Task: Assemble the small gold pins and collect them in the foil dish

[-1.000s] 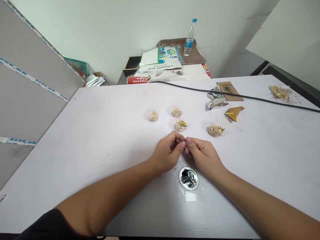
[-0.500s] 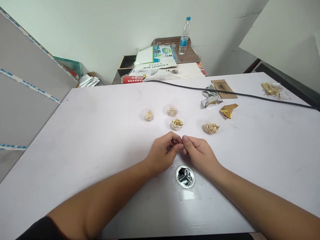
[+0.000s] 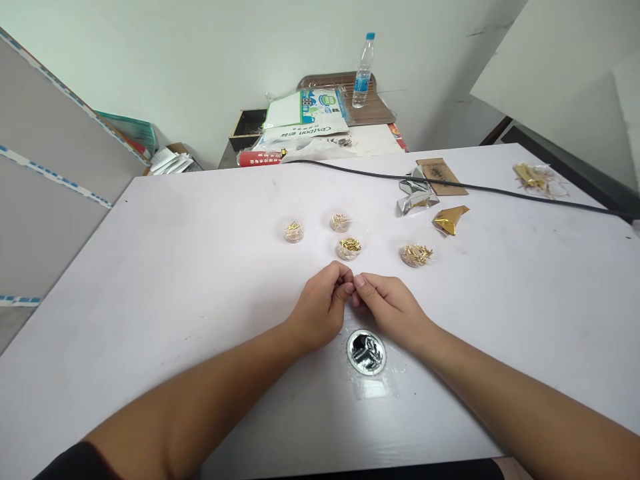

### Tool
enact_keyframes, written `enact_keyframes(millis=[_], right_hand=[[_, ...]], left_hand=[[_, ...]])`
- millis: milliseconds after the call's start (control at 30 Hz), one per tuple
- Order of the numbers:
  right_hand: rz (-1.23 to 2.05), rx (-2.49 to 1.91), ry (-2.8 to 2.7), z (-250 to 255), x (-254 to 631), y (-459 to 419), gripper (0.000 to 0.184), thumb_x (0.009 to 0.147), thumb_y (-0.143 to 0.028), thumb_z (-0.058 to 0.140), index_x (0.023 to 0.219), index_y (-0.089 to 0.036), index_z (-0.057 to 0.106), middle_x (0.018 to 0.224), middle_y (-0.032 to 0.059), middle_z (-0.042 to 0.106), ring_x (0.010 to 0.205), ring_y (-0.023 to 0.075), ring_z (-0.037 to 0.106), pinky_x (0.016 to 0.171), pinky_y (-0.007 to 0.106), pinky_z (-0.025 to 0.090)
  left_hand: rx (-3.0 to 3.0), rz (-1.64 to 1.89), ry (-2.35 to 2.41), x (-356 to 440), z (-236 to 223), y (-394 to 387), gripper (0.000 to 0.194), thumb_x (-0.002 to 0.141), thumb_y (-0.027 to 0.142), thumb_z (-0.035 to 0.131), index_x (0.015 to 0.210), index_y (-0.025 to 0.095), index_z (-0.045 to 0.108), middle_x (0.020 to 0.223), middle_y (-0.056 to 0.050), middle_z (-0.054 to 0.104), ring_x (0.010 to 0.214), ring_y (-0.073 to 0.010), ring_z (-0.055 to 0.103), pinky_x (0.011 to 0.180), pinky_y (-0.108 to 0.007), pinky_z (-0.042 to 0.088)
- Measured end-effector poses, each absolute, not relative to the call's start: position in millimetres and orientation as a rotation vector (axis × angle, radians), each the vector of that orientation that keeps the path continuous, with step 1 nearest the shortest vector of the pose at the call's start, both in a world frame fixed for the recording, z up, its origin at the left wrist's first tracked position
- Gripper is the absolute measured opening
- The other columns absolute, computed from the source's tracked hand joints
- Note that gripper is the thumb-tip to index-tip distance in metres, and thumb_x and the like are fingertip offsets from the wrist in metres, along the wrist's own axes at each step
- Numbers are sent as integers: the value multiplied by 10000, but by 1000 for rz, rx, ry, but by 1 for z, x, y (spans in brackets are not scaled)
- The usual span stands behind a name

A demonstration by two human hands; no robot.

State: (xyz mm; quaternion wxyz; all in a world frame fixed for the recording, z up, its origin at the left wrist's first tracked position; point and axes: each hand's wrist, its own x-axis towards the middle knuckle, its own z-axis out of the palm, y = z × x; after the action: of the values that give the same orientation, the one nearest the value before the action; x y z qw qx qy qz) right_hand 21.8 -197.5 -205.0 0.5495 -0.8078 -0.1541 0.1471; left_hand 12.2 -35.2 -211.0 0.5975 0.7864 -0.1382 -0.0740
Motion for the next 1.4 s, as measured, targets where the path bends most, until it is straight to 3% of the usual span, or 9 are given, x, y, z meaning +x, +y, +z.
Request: enact_keyframes(millis=[333,533,933,1133,1400], right_hand=[[105,-2113,-768,-201,31,-208,273,943,-205,376,675,-199,430,628,0,504,594,134,470,575,267,373],[-68,-2028,-861,-205,34,-210,259,921,-142,421,670,-201,402,587,-33,436,539,106,416,529,237,345],[-201,-1844,-934,-207,30,-205,268,888,-99,440,641,-199,410,560,-37,428,506,86,411,493,216,357],[-134,-1829,-898,-208,26,-201,265,912,-121,435,676,-176,540,641,21,617,590,110,580,579,238,478],[-131,-1847,-788,-209,24,-201,309,934,-154,441,637,-185,521,598,9,579,565,121,567,539,253,469]], left_hand=[[1752,-169,-262,14,-213,-35,95,940,245,510,867,187,490,763,17,566,680,-114,504,634,-247,395],[1659,-218,-108,18,-212,-33,248,909,393,599,831,168,532,701,24,519,629,-102,451,585,-233,366],[1519,-314,-144,17,-204,-32,474,938,526,542,644,155,525,629,-1,569,635,-110,528,664,-256,433],[1351,-411,-101,14,-208,-39,491,929,543,561,638,149,523,596,17,554,584,-84,503,623,-235,418],[1163,-474,-56,15,-209,-41,471,894,531,625,635,150,529,608,11,581,605,-92,531,635,-231,435]])
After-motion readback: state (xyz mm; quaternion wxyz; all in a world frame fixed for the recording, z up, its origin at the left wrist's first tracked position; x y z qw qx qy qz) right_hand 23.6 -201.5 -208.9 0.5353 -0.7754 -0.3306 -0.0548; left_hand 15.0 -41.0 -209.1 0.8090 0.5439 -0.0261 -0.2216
